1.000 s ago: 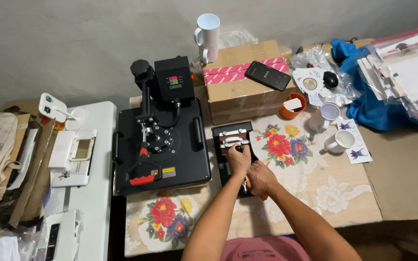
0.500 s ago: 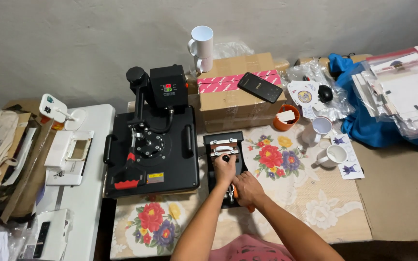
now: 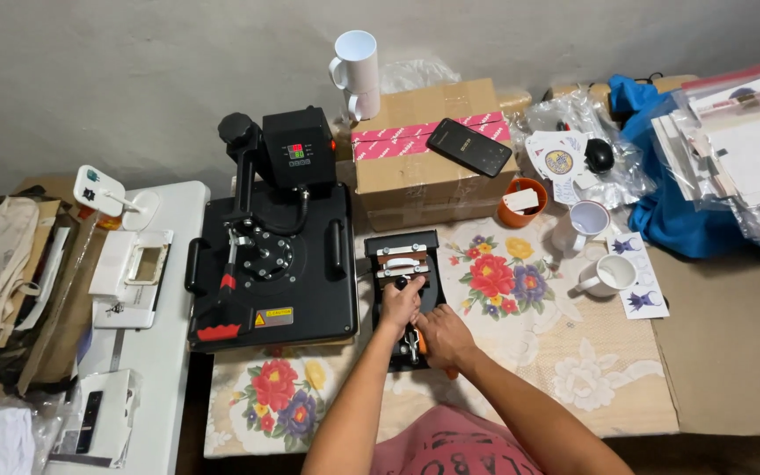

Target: Preparing ceramic mugs and a heat press machine by wiping them down with a cloth before printing.

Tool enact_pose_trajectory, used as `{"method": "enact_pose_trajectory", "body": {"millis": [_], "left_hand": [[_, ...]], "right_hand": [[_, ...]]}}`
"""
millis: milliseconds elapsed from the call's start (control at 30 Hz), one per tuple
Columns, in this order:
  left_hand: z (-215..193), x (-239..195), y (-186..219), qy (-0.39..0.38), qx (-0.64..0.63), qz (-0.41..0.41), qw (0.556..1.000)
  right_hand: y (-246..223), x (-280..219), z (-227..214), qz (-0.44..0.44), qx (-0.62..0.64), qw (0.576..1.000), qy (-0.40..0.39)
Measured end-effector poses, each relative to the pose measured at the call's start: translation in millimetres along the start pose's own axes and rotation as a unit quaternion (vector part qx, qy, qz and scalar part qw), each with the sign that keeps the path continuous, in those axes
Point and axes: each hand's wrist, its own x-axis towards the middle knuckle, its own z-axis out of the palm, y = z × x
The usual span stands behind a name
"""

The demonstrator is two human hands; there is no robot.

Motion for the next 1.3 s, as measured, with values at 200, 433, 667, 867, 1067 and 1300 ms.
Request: {"method": "enact_pose_trajectory", "body": {"millis": [200, 433, 667, 867, 1067, 1300], "left_hand": [[5, 3, -4, 0.05, 0.004, 0.002, 0.999], [9, 0, 3, 0.072, 0.031, 0.008, 0.997], [12, -1, -16, 0.084, 0.047, 0.001, 0.995], [13, -5, -16, 0.098, 0.064, 0.005, 0.993], [10, -1, -21, 0.096, 0.085, 0.016, 0.992], [12, -6, -16, 0.102, 0.084, 0.008, 0.991]], "right_hand": [[1, 0, 7, 0.001, 0.007, 1.0, 0.027], [2, 3, 0, 0.011, 0.0, 0.999, -0.051], [1, -9, -1, 0.005, 0.003, 0.998, -0.061], [1, -11, -2, 0.01, 0.008, 0.996, -0.084], [-1, -10, -5, 0.019, 0.009, 0.995, -0.094], [-1, -9, -6, 0.033, 0.009, 0.992, -0.118]]}}
